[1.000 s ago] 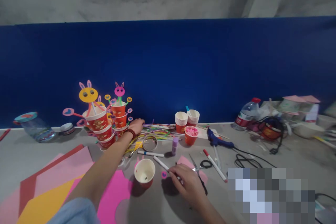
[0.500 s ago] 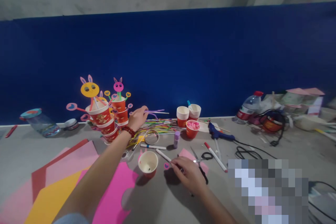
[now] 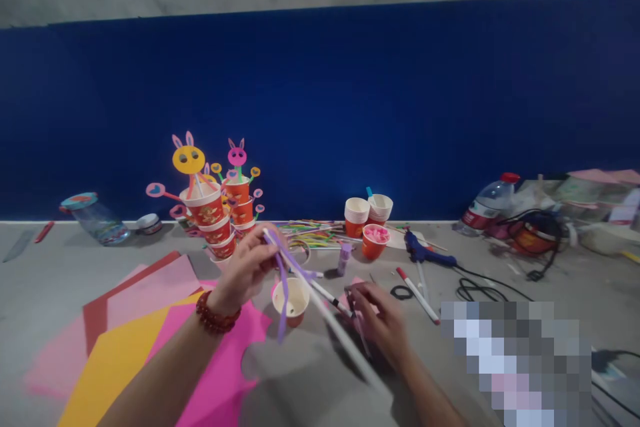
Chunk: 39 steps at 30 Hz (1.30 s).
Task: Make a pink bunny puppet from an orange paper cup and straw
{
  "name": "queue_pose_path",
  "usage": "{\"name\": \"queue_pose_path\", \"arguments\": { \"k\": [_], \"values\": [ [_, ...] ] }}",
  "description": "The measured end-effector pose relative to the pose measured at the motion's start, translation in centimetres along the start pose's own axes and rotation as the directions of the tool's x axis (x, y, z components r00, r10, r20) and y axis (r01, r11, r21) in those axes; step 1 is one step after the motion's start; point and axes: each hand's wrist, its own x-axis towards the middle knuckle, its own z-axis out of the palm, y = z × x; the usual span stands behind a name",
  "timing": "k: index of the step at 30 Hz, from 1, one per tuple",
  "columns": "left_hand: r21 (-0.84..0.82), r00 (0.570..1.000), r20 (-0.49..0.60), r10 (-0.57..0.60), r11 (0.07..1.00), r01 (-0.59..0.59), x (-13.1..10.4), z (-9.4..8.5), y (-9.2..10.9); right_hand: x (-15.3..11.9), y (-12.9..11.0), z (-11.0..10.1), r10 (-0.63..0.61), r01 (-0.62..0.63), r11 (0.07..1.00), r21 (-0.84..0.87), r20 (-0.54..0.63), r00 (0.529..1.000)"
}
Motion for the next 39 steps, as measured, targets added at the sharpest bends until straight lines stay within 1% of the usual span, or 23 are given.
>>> {"name": "queue_pose_path", "arguments": {
  "k": [1, 2, 3, 4, 5, 7, 9, 10, 12, 14, 15, 19, 25, 28, 30, 33, 36, 39],
  "values": [
    [-0.003, 0.994, 0.071, -0.079, 0.997, 0.080, -1.0, 0.3, -0.4, 0.1, 0.1, -0.1, 0.061, -0.059, 0.997, 0.048, -0.021, 0.998],
    [0.027, 0.977, 0.141, -0.159, 0.987, 0.156, -2.0, 0.7, -1.0, 0.2, 0.1, 0.0, 0.114, -0.110, 0.988, 0.108, -0.030, 0.993],
    [0.073, 0.953, 0.192, -0.233, 0.972, 0.223, -2.9, 1.1, -1.6, 0.2, 0.1, 0.1, 0.164, -0.157, 0.973, 0.169, -0.027, 0.986],
    [0.111, 0.931, 0.218, -0.293, 0.955, 0.274, -3.7, 1.4, -2.3, 0.1, -0.1, 0.2, 0.201, -0.194, 0.954, 0.229, -0.005, 0.980],
    [0.140, 0.914, 0.232, -0.332, 0.941, 0.307, -4.5, 1.8, -3.1, 0.0, -0.4, 0.5, 0.229, -0.230, 0.931, 0.282, 0.038, 0.973],
    [0.174, 0.902, 0.225, -0.369, 0.926, 0.335, -5.7, 2.4, -4.5, -0.4, -1.4, 1.0, 0.247, -0.295, 0.885, 0.361, 0.173, 0.953],
    [0.243, 0.910, 0.204, -0.361, 0.919, 0.311, -6.7, 2.9, -5.9, -0.9, -2.7, 1.5, 0.190, -0.317, 0.868, 0.383, 0.332, 0.924],
    [0.302, 0.922, 0.188, -0.339, 0.913, 0.274, -7.1, 3.0, -6.5, -1.2, -3.3, 1.8, 0.159, -0.307, 0.877, 0.369, 0.380, 0.911],
    [0.429, 0.946, 0.149, -0.287, 0.881, 0.200, -7.8, 3.2, -7.5, -1.5, -4.1, 2.2, 0.113, -0.257, 0.918, 0.302, 0.422, 0.900],
    [0.481, 0.952, 0.120, -0.281, 0.855, 0.191, -8.2, 3.3, -8.4, -1.6, -4.3, 2.4, 0.095, -0.219, 0.945, 0.242, 0.440, 0.893],
    [0.471, 0.950, 0.110, -0.292, 0.857, 0.209, -8.4, 3.3, -8.7, -1.7, -4.3, 2.6, 0.095, -0.218, 0.948, 0.230, 0.449, 0.889],
    [0.369, 0.933, 0.110, -0.343, 0.885, 0.282, -8.5, 3.2, -9.7, -1.6, -3.8, 2.9, 0.125, -0.275, 0.923, 0.270, 0.466, 0.876],
    [0.216, 0.930, 0.103, -0.354, 0.920, 0.326, -8.7, 3.2, -10.3, -1.5, -3.4, 2.7, 0.178, -0.333, 0.906, 0.260, 0.479, 0.859],
    [0.191, 0.931, 0.091, -0.352, 0.924, 0.331, -8.8, 3.1, -10.7, -1.6, -3.2, 2.4, 0.200, -0.375, 0.887, 0.269, 0.507, 0.838],
    [0.207, 0.938, 0.075, -0.337, 0.926, 0.317, -8.9, 3.0, -10.9, -1.6, -3.0, 2.3, 0.191, -0.370, 0.890, 0.264, 0.522, 0.831],
    [0.232, 0.941, 0.058, -0.333, 0.921, 0.312, -8.9, 2.9, -11.1, -1.6, -3.0, 2.2, 0.153, -0.302, 0.927, 0.223, 0.509, 0.847],
    [0.241, 0.931, 0.067, -0.358, 0.911, 0.334, -8.8, 3.0, -11.0, -1.4, -3.1, 2.0, 0.134, -0.239, 0.956, 0.172, 0.470, 0.873],
    [0.251, 0.928, 0.070, -0.366, 0.906, 0.339, -8.7, 3.3, -10.9, -1.3, -3.2, 2.0, 0.162, -0.262, 0.950, 0.170, 0.449, 0.878]
  ]
}}
